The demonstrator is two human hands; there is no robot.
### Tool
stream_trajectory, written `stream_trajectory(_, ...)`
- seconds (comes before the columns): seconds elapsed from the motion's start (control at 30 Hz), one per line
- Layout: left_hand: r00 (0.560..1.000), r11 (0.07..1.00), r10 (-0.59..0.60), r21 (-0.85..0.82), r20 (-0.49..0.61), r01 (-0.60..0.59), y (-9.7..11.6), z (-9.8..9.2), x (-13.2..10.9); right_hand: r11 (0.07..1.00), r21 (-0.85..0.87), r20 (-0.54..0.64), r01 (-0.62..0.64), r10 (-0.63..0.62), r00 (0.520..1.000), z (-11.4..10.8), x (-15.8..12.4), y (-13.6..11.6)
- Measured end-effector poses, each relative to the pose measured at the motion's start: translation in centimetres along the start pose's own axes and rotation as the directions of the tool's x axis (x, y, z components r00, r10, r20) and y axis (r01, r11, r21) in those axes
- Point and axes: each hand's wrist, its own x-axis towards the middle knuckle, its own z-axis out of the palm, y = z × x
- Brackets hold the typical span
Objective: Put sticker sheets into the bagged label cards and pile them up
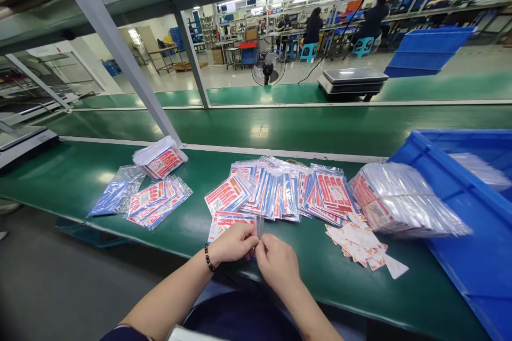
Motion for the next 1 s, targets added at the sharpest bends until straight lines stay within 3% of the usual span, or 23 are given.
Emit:
stream_trajectory(0.17, 1.000, 1.000, -0.013, 0.021, 0.006, 0.013, -0.7, -0.7, -0.3, 0.993, -0.043, -0.155, -0.108, 0.100, 0.983, -0.9, -0.1, 1.4)
stream_trajectory(0.3, 0.999, 1.000, -0.006, 0.025, -0.051, 0.007, -0.4, -0.6, -0.4, 0.988, 0.031, -0.321, 0.149, -0.132, 0.938, -1.9, -1.1, 0.5)
stream_trajectory(0.37, 0.992, 0.995, 0.057, 0.086, -0.116, -0.047, 0.4, -0.1, -0.6, 0.970, 0.069, -0.269, 0.234, -0.208, 0.940, -2.1, -1.4, -0.2)
stream_trajectory(0.5, 0.943, 0.937, 0.292, 0.247, -0.160, -0.248, 2.3, 1.1, -1.7, 0.965, 0.203, -0.038, 0.163, -0.159, 0.987, -2.0, -1.1, -0.1)
stream_trajectory(0.67, 0.887, 0.872, 0.440, 0.302, -0.137, -0.385, 3.9, 2.2, -3.7, 0.907, 0.404, -0.001, 0.117, -0.127, 0.992, -1.7, -0.5, 0.7)
stream_trajectory(0.77, 0.828, 0.821, 0.545, 0.287, -0.134, -0.494, 3.9, 2.1, -5.0, 0.758, 0.652, 0.037, -0.020, -0.006, 0.999, -1.2, -0.1, 1.1)
stream_trajectory(0.83, 0.798, 0.797, 0.589, 0.254, -0.128, -0.548, 3.1, 1.6, -5.9, 0.562, 0.814, 0.054, -0.144, 0.173, 0.983, -1.1, 0.2, 1.4)
stream_trajectory(0.87, 0.822, 0.818, 0.561, 0.218, -0.095, -0.533, 2.5, 1.3, -6.2, 0.431, 0.885, 0.067, -0.178, 0.260, 0.963, -1.2, 0.4, 1.5)
stream_trajectory(0.93, 0.916, 0.912, 0.401, 0.089, 0.013, -0.400, 1.2, 0.6, -6.7, 0.148, 0.973, 0.111, -0.180, 0.384, 0.917, -1.5, 0.8, 1.6)
stream_trajectory(1.0, 0.965, 0.962, 0.263, -0.087, 0.020, -0.261, 0.2, 0.0, -6.7, -0.058, 0.984, 0.177, -0.169, 0.416, 0.892, -2.0, 1.0, 1.4)
